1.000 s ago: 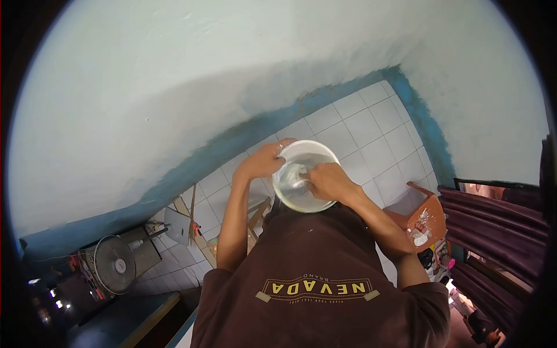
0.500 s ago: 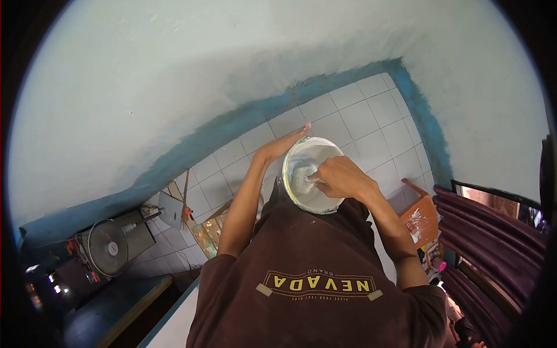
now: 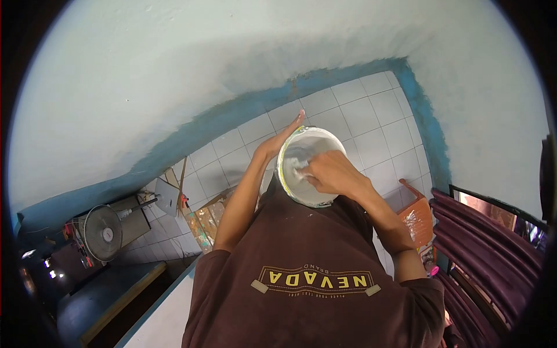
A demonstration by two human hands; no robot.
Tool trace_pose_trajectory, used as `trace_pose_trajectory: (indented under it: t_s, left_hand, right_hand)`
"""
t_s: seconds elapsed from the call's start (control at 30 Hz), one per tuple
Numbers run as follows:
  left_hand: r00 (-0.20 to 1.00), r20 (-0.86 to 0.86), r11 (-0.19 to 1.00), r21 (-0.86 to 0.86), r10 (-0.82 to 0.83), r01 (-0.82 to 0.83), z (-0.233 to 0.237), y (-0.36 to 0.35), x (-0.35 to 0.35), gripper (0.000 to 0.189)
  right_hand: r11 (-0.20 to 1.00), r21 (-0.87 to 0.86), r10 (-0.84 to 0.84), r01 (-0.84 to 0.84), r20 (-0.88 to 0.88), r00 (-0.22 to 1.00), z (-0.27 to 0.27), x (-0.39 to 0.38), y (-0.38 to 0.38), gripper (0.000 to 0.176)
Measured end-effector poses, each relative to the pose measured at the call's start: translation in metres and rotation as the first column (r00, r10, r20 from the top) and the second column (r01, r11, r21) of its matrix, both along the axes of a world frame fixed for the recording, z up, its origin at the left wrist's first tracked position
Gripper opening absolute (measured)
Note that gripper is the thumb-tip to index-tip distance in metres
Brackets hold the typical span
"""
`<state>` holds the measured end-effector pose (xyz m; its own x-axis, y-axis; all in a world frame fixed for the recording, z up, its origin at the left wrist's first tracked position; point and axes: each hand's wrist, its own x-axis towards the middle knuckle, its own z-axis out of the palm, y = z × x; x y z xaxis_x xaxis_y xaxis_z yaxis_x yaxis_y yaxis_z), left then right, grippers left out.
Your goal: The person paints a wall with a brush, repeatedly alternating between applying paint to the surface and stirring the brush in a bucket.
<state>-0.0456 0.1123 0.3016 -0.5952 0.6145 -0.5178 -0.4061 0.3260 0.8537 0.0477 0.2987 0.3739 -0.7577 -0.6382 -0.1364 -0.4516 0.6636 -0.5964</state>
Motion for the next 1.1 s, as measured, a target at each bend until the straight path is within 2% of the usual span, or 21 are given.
trace_pose_trajectory:
  t_s: [0.07, 0.13, 0.17, 0.23, 0.27, 0.33, 0.43, 0.47, 0.5, 0.57, 0.63, 0.7, 0.73, 0.8, 0.83, 0.9, 0.93, 1.0, 1.03, 1.1]
  left_hand:
    - [1.000, -0.015, 1.000, 0.008, -0.020, 0.020, 0.000, 0.002, -0.004, 0.102]
    - [0.999, -0.029, 0.999, 0.012, -0.034, 0.035, -0.003, 0.008, -0.002, 0.101]
    - [0.998, -0.047, 1.000, -0.010, -0.029, 0.028, -0.003, 0.010, -0.002, 0.094]
    - [0.998, -0.065, 0.999, -0.031, -0.019, 0.017, -0.002, 0.010, -0.001, 0.088]
    - [0.998, -0.059, 0.999, -0.033, -0.010, 0.008, -0.001, 0.009, -0.001, 0.087]
    - [0.999, -0.050, 0.999, -0.033, 0.002, -0.003, -0.001, 0.008, 0.000, 0.087]
    - [1.000, -0.007, 1.000, -0.011, 0.000, 0.000, 0.003, 0.010, -0.003, 0.097]
    - [1.000, -0.016, 0.999, -0.046, -0.014, 0.013, 0.005, 0.012, -0.003, 0.093]
    - [0.999, -0.027, 0.996, -0.082, -0.029, 0.027, 0.008, 0.013, -0.004, 0.089]
    - [1.000, 0.010, 0.996, -0.083, -0.028, 0.029, 0.007, 0.014, -0.005, 0.091]
    - [0.999, 0.046, 0.996, -0.082, -0.024, 0.028, -0.002, 0.014, -0.006, 0.094]
    - [0.998, 0.068, 1.000, -0.018, 0.011, -0.010, -0.012, 0.014, -0.006, 0.098]
    - [0.997, 0.070, 1.000, -0.018, 0.012, -0.011, -0.009, 0.016, -0.005, 0.098]
    - [0.998, 0.055, 0.998, -0.042, 0.042, -0.040, 0.002, 0.018, -0.003, 0.101]
    - [0.998, 0.055, 0.998, -0.042, 0.041, -0.038, -0.004, 0.018, -0.005, 0.101]
    - [0.989, 0.150, 1.000, -0.012, 0.005, -0.003, -0.013, 0.022, -0.012, 0.094]
    - [0.989, 0.151, 1.000, -0.011, 0.004, -0.002, -0.011, 0.025, -0.012, 0.094]
    - [0.977, 0.211, 0.996, 0.087, -0.021, 0.003, -0.005, 0.028, -0.012, 0.086]
    - [0.978, 0.209, 0.996, 0.086, -0.021, 0.003, -0.008, 0.028, -0.012, 0.086]
    - [0.979, 0.205, 0.993, 0.104, 0.025, -0.047, -0.013, 0.030, -0.011, 0.079]
  right_hand:
    - [0.998, -0.044, -0.058, 0.055, -0.064, 0.996, -0.004, -0.008, 0.001, 0.028]
    - [0.988, 0.057, -0.139, 0.144, -0.084, 0.987, -0.012, -0.015, 0.013, 0.027]
    - [0.989, 0.058, -0.134, 0.139, -0.087, 0.987, -0.013, -0.015, 0.018, 0.027]
    - [0.953, 0.289, -0.102, 0.087, 0.039, 0.994, -0.009, -0.015, 0.026, 0.027]
    - [0.953, 0.290, -0.099, 0.084, 0.037, 0.994, -0.010, -0.014, 0.028, 0.027]
    - [0.993, 0.071, 0.084, -0.089, 0.070, 0.994, -0.007, -0.008, 0.029, 0.026]
    - [0.994, 0.023, 0.104, -0.104, -0.015, 0.994, 0.011, -0.009, 0.006, 0.022]
    - [0.992, 0.105, 0.080, -0.076, -0.035, 0.996, 0.003, -0.013, 0.004, 0.026]
    - [0.992, 0.105, 0.080, -0.076, -0.036, 0.996, -0.001, -0.018, 0.004, 0.026]
    - [0.996, -0.006, -0.084, 0.084, -0.117, 0.990, -0.007, -0.023, 0.012, 0.025]
    - [0.992, 0.057, -0.101, 0.109, -0.118, 0.988, -0.006, -0.024, 0.021, 0.025]
    - [0.944, 0.330, -0.039, 0.028, 0.027, 0.999, -0.002, -0.021, 0.029, 0.026]
    - [0.943, 0.330, -0.038, 0.027, 0.028, 0.999, -0.004, -0.019, 0.030, 0.026]
    - [0.974, 0.184, 0.124, -0.135, 0.071, 0.990, -0.006, -0.019, 0.029, 0.026]
    - [0.974, 0.184, 0.122, -0.133, 0.072, 0.990, -0.004, -0.020, 0.026, 0.026]
    - [0.988, -0.005, 0.152, -0.152, 0.065, 0.986, 0.002, -0.025, 0.017, 0.025]
    - [0.989, -0.004, 0.150, -0.150, 0.066, 0.986, 0.000, -0.027, 0.016, 0.025]
    - [1.000, -0.013, -0.028, 0.027, -0.094, 0.995, -0.008, -0.031, 0.014, 0.024]
    - [1.000, -0.014, -0.028, 0.026, -0.096, 0.995, -0.010, -0.030, 0.015, 0.024]
    - [0.991, 0.095, -0.089, 0.096, -0.084, 0.993, -0.012, -0.029, 0.025, 0.022]
